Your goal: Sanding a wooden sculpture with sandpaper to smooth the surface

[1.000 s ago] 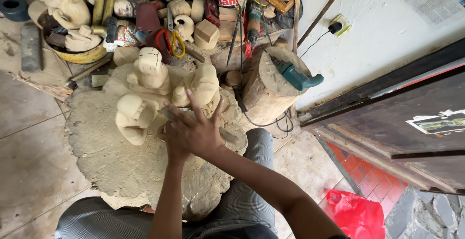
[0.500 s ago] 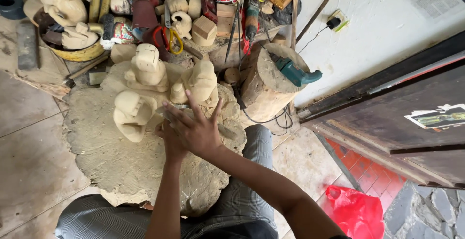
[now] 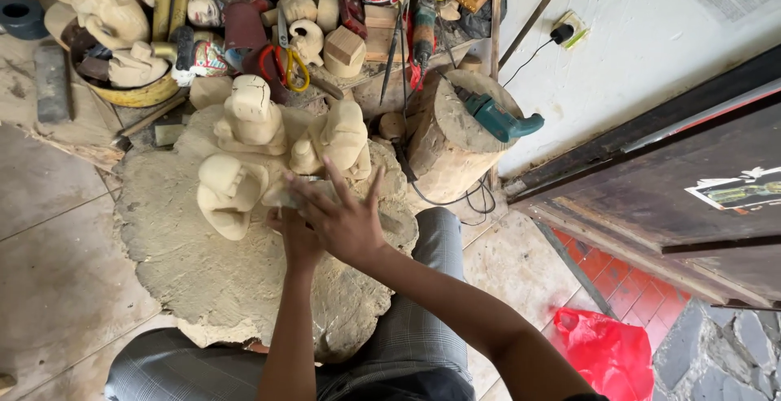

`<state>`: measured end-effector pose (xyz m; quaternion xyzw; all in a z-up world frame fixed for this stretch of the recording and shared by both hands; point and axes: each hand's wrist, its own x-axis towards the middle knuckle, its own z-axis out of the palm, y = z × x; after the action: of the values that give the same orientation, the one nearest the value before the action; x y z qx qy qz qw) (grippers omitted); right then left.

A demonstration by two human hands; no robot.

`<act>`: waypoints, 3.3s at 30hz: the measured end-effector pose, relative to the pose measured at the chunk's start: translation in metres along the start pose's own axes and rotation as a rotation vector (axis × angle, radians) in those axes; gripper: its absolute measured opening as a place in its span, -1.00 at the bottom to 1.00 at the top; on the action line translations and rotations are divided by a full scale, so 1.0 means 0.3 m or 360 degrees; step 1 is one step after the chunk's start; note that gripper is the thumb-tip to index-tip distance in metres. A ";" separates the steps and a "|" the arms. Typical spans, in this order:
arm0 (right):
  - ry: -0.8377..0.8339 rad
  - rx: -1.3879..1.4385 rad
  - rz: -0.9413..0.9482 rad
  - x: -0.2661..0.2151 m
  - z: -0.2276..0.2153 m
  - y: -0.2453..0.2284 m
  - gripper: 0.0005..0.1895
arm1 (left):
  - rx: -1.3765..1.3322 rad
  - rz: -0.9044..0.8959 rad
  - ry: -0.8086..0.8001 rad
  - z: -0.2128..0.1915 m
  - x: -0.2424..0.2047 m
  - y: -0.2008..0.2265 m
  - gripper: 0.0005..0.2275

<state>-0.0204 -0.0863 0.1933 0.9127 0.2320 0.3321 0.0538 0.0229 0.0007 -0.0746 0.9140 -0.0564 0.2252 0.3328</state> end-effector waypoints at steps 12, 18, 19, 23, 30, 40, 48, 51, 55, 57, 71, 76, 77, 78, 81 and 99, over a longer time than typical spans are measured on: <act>-0.0090 0.0060 0.0058 0.066 -0.043 -0.002 -0.64 | -0.0477 -0.0145 0.0018 -0.295 0.106 0.220 -0.40; -0.0055 0.0078 0.0018 -0.075 -0.036 0.034 -0.56 | -0.0625 -0.0100 0.0090 -0.301 0.128 0.207 -0.44; -0.0049 0.0078 0.0015 -0.090 -0.050 0.051 -0.56 | -0.0624 -0.0098 0.0096 -0.302 0.130 0.203 -0.44; -0.0287 0.0151 0.0111 -0.141 -0.124 0.126 -0.65 | -0.0685 -0.0106 0.0257 -0.298 0.123 0.219 -0.43; -0.0511 0.2275 0.1931 -0.116 -0.140 0.160 -0.44 | -0.0544 -0.0170 0.0386 -0.321 0.120 0.290 -0.39; -0.0552 0.2354 0.1747 -0.003 -0.140 0.108 -0.45 | -0.0280 -0.0199 0.0145 -0.541 0.089 0.448 -0.23; -0.0427 0.2964 0.1971 0.059 0.011 0.070 -0.50 | 0.0006 -0.0280 0.0301 -0.574 0.054 0.456 -0.48; -0.0221 0.2996 0.2167 0.027 0.146 0.042 -0.49 | 0.0123 -0.0408 0.0358 -0.556 0.051 0.454 -0.48; 0.0005 0.3498 0.2034 0.110 0.077 0.018 -0.61 | 0.0145 -0.0413 0.0402 -0.541 0.046 0.399 -0.51; 0.0037 0.3659 0.1872 0.073 0.182 0.031 -0.63 | 0.0107 -0.0424 0.0372 -0.511 0.039 0.307 -0.62; 0.0361 0.3646 0.2473 -0.142 0.181 0.067 -0.70 | -0.1363 0.0080 -0.0349 -0.606 0.316 0.280 -0.73; 0.0319 0.3550 0.2439 -0.121 0.062 0.095 -0.60 | -0.1302 -0.0112 -0.0174 -0.519 0.250 0.252 -0.75; 0.0274 0.3464 0.2365 -0.104 0.040 0.096 -0.57 | -0.1232 -0.0130 0.0037 -0.492 0.229 0.234 -0.73; 0.0231 0.3377 0.2291 -0.086 0.018 0.097 -0.54 | -0.1157 -0.0148 0.0247 -0.466 0.208 0.217 -0.69; 0.0132 0.3362 0.2259 -0.063 -0.002 0.081 -0.54 | -0.0920 -0.0217 0.0601 -0.447 0.176 0.289 -0.69; -0.0530 0.2718 0.1227 -0.116 -0.006 0.002 -0.50 | -0.0802 -0.0019 0.0467 -0.524 0.163 0.364 -0.82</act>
<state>-0.0448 -0.1030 0.1746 0.6930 0.0685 -0.0889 -0.7122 -0.0199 0.0184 0.1175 0.7605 -0.0563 0.3319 0.5552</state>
